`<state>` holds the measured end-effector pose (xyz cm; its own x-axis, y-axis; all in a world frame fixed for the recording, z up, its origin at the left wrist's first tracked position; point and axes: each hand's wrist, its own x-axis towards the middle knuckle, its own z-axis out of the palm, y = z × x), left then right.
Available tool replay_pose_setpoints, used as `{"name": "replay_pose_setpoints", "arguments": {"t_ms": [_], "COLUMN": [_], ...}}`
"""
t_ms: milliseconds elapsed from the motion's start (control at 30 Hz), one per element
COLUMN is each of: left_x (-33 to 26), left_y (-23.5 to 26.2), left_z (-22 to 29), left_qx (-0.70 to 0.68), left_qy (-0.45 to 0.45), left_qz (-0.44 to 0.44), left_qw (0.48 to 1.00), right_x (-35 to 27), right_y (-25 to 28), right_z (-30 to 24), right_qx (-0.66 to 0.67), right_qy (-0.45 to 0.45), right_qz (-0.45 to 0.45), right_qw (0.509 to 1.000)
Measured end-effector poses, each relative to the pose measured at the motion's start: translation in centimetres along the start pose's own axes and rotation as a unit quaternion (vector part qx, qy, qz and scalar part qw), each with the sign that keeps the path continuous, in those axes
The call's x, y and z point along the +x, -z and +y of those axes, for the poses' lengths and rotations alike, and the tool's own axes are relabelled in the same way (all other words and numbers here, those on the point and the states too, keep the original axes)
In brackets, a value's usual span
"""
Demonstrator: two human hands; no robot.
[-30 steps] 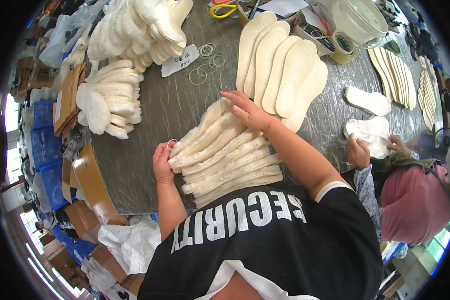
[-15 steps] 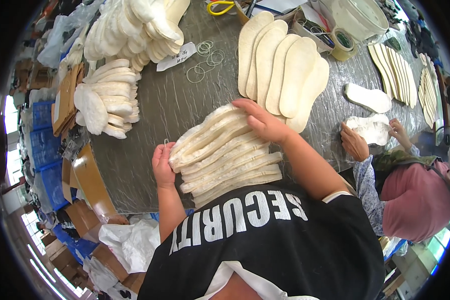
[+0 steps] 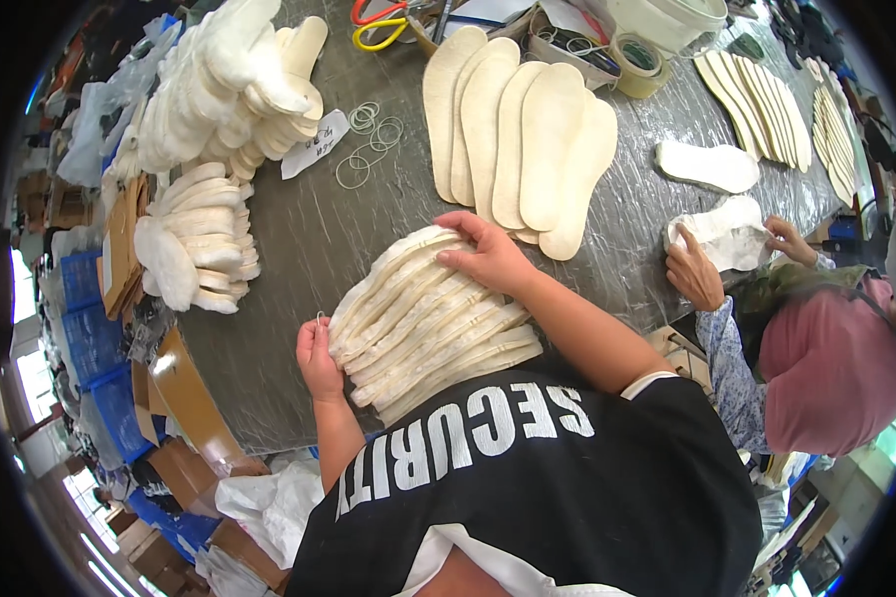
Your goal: Peeling adhesive pads, sticking them to shoe insoles, and bundling completed insoles with rubber bands.
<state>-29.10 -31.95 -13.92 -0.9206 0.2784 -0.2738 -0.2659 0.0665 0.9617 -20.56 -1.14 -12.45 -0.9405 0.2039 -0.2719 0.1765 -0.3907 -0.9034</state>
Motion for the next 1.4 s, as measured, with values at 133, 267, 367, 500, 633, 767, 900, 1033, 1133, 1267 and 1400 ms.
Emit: {"name": "replay_pose_setpoints", "arguments": {"t_ms": [133,267,367,500,633,767,900,1033,1133,1267,1400], "left_x": [0.1,0.0,0.1,0.1,0.2,-0.1,-0.1,0.0,-1.3,-7.4,-12.9], "left_y": [-0.4,-1.0,-0.9,-0.8,-0.4,-0.3,-1.4,-0.7,0.1,2.2,1.8], "left_z": [-0.2,0.5,0.2,0.1,-0.2,-0.3,-0.4,-0.6,0.7,0.3,-4.5], "left_qx": [0.098,0.127,0.124,0.134,0.070,-0.050,-0.067,-0.048,-0.025,-0.018,-0.215], "left_qy": [-0.029,-0.023,-0.034,-0.033,-0.021,-0.010,-0.023,-0.019,-0.022,0.003,-0.001], "left_qz": [0.013,0.023,0.020,0.018,0.023,0.035,0.054,0.040,0.074,0.149,0.058], "left_qw": [0.995,0.991,0.991,0.990,0.997,0.998,0.996,0.998,0.997,0.989,0.975], "right_x": [0.7,1.2,1.3,1.3,0.9,-1.1,-1.8,-2.2,-4.2,-9.0,-11.2], "right_y": [0.0,-0.3,-0.4,-0.2,0.9,3.2,2.1,2.7,4.4,5.9,3.3], "right_z": [0.0,0.8,1.1,0.7,0.6,1.2,2.1,1.6,1.1,0.5,2.5], "right_qx": [-0.133,-0.156,-0.150,-0.183,-0.126,-0.145,-0.194,-0.182,-0.134,-0.320,-0.348], "right_qy": [0.020,0.034,0.067,0.036,0.065,0.104,0.156,0.155,0.118,0.121,0.135], "right_qz": [0.040,0.081,0.082,0.067,0.007,-0.083,-0.077,-0.100,-0.117,-0.128,-0.102], "right_qw": [0.990,0.984,0.983,0.980,0.990,0.980,0.966,0.966,0.977,0.931,0.922]}}
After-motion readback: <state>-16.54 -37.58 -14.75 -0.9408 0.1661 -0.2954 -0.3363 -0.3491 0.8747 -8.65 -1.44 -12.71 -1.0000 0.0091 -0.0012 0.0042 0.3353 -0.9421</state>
